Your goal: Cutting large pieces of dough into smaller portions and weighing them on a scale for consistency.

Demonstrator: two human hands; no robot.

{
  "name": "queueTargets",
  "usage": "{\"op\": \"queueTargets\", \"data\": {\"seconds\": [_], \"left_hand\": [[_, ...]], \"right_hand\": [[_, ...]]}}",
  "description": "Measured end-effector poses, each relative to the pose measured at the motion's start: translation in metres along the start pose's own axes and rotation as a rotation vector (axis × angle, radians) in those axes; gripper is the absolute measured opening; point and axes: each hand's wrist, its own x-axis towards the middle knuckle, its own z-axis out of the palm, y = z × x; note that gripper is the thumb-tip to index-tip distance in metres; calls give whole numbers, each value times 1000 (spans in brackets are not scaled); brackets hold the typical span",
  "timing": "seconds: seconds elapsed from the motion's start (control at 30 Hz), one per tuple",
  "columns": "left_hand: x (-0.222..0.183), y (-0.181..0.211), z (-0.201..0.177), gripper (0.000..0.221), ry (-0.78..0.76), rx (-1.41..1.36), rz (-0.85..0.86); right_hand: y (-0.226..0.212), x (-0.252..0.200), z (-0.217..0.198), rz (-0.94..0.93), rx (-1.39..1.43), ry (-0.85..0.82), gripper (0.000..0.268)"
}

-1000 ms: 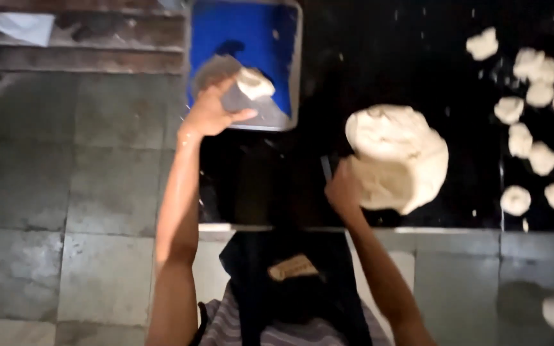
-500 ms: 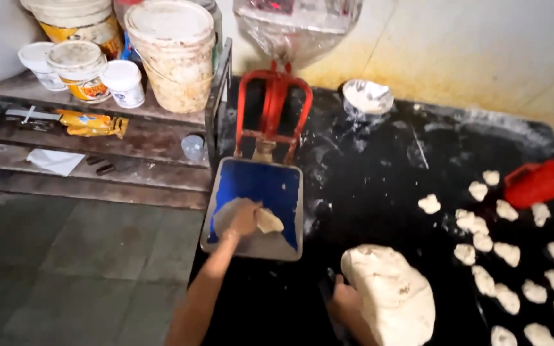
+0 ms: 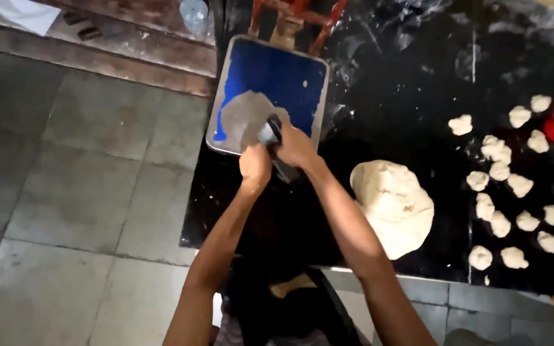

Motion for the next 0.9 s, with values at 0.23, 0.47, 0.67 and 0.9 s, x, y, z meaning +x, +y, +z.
{"op": "queueTargets", "data": {"seconds": [0.23, 0.47, 0.67, 0.9], "left_hand": [[-96, 39, 4, 10, -273, -412, 400], [-140, 161, 37, 22, -519, -833, 742], [-147, 180, 128, 59, -658, -431, 740], [-42, 179, -99, 58, -186, 46, 754]], "right_hand": [[119, -178, 69, 187, -200, -150, 82], [119, -326, 99, 621, 11, 90, 88], [119, -317, 119, 731, -10, 86, 67], [129, -303, 123, 661, 23, 63, 46]]}}
